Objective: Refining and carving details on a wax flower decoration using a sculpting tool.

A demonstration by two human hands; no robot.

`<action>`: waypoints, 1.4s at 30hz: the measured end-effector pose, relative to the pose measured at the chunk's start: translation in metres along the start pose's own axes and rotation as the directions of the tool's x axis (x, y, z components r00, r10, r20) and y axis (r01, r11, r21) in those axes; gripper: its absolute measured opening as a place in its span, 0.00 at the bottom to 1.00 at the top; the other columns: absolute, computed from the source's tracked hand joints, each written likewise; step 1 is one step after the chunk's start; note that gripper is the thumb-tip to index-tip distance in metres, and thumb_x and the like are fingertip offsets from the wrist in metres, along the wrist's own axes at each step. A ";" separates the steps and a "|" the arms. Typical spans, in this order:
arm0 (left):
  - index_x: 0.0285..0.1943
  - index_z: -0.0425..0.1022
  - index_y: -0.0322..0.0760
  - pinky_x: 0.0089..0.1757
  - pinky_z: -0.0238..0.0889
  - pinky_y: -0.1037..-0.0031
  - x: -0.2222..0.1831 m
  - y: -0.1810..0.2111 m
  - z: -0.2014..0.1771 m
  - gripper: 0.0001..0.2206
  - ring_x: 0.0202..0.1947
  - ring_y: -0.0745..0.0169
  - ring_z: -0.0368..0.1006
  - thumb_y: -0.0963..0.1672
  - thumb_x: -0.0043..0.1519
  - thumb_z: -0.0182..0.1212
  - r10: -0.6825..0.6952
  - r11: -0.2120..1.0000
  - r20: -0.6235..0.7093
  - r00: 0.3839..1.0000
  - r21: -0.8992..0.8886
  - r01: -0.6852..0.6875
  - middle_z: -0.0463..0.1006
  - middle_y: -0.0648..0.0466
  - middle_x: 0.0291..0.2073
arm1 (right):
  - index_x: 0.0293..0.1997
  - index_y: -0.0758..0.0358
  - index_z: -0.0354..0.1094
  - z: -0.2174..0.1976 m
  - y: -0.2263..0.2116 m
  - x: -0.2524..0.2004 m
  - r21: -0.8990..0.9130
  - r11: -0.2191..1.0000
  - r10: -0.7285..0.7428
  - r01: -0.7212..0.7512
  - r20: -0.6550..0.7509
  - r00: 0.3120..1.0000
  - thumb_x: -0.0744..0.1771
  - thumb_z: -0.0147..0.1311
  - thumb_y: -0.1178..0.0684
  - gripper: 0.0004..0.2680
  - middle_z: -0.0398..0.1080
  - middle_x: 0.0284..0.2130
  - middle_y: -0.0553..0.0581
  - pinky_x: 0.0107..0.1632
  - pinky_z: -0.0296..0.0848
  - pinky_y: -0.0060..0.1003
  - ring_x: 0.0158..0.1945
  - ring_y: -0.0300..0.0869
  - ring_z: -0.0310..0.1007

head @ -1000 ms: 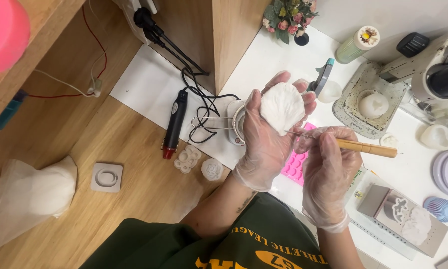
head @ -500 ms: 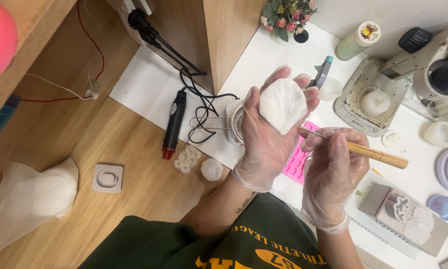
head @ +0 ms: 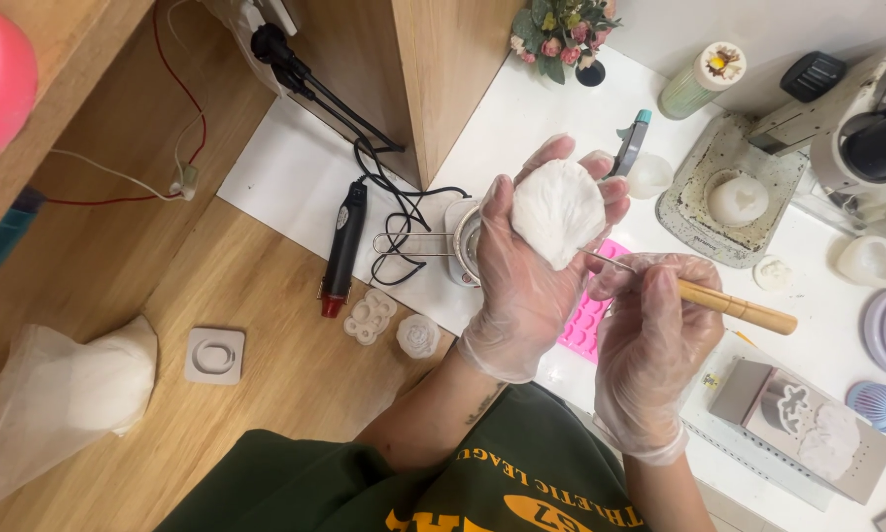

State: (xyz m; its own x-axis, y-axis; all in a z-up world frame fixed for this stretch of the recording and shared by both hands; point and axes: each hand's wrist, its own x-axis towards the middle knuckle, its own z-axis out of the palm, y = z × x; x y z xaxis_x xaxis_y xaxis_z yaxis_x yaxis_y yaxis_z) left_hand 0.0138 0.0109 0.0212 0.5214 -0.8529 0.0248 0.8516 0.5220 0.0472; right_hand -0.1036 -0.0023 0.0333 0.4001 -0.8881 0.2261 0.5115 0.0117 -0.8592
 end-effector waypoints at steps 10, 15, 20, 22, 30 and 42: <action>0.74 0.62 0.36 0.64 0.63 0.57 -0.002 -0.003 0.000 0.27 0.59 0.46 0.72 0.57 0.76 0.44 -0.011 1.000 0.004 1.000 0.010 0.011 0.71 0.41 0.62 | 0.50 0.66 0.61 0.000 -0.003 -0.003 0.035 0.998 0.044 -0.043 -0.032 0.999 0.76 0.51 0.56 0.05 0.71 0.35 0.61 0.57 0.73 0.45 0.39 0.43 0.72; 0.74 0.62 0.36 0.65 0.63 0.57 -0.002 -0.003 0.002 0.27 0.59 0.46 0.72 0.57 0.76 0.44 -0.004 1.000 0.007 1.000 0.030 0.004 0.71 0.41 0.62 | 0.49 0.67 0.61 -0.002 -0.002 -0.003 0.047 0.997 0.055 -0.053 -0.033 0.998 0.76 0.52 0.56 0.05 0.72 0.36 0.61 0.57 0.74 0.44 0.39 0.43 0.72; 0.73 0.63 0.36 0.65 0.63 0.58 -0.004 -0.002 0.004 0.28 0.60 0.48 0.72 0.57 0.75 0.44 -0.008 0.998 -0.006 1.000 0.067 0.008 0.71 0.41 0.62 | 0.48 0.67 0.62 -0.005 0.001 -0.005 0.061 0.996 0.064 -0.063 -0.024 0.998 0.76 0.51 0.57 0.05 0.72 0.37 0.61 0.52 0.73 0.40 0.40 0.43 0.72; 0.74 0.63 0.37 0.64 0.63 0.58 -0.004 -0.002 0.005 0.28 0.60 0.48 0.72 0.57 0.75 0.44 -0.005 0.997 -0.008 1.000 0.075 0.006 0.71 0.42 0.62 | 0.48 0.67 0.62 -0.004 0.002 -0.004 0.066 0.996 0.062 -0.060 -0.027 0.998 0.76 0.52 0.57 0.05 0.72 0.37 0.60 0.52 0.73 0.40 0.40 0.43 0.72; 0.74 0.63 0.38 0.62 0.65 0.59 -0.006 0.000 0.010 0.28 0.59 0.49 0.72 0.57 0.74 0.44 -0.018 0.994 -0.029 0.999 0.109 0.021 0.71 0.42 0.62 | 0.51 0.67 0.63 -0.005 0.002 -0.005 0.046 0.996 0.073 -0.072 -0.014 0.997 0.75 0.52 0.56 0.04 0.72 0.37 0.60 0.51 0.74 0.39 0.41 0.44 0.73; 0.74 0.63 0.37 0.61 0.67 0.59 -0.001 -0.001 0.009 0.29 0.59 0.47 0.72 0.58 0.74 0.44 0.006 0.994 -0.026 1.000 0.111 -0.003 0.71 0.42 0.61 | 0.48 0.70 0.63 -0.005 0.001 -0.003 0.020 0.997 0.072 -0.073 0.036 0.997 0.75 0.52 0.57 0.05 0.74 0.40 0.66 0.52 0.73 0.39 0.41 0.45 0.74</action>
State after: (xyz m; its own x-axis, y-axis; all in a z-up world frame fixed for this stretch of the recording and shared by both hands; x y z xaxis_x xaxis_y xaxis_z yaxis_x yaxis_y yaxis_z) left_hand 0.0118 0.0110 0.0299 0.5275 -0.8496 -0.0008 0.8391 0.5208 0.1574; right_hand -0.1079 -0.0018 0.0295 0.4629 -0.8680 0.1799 0.4963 0.0856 -0.8639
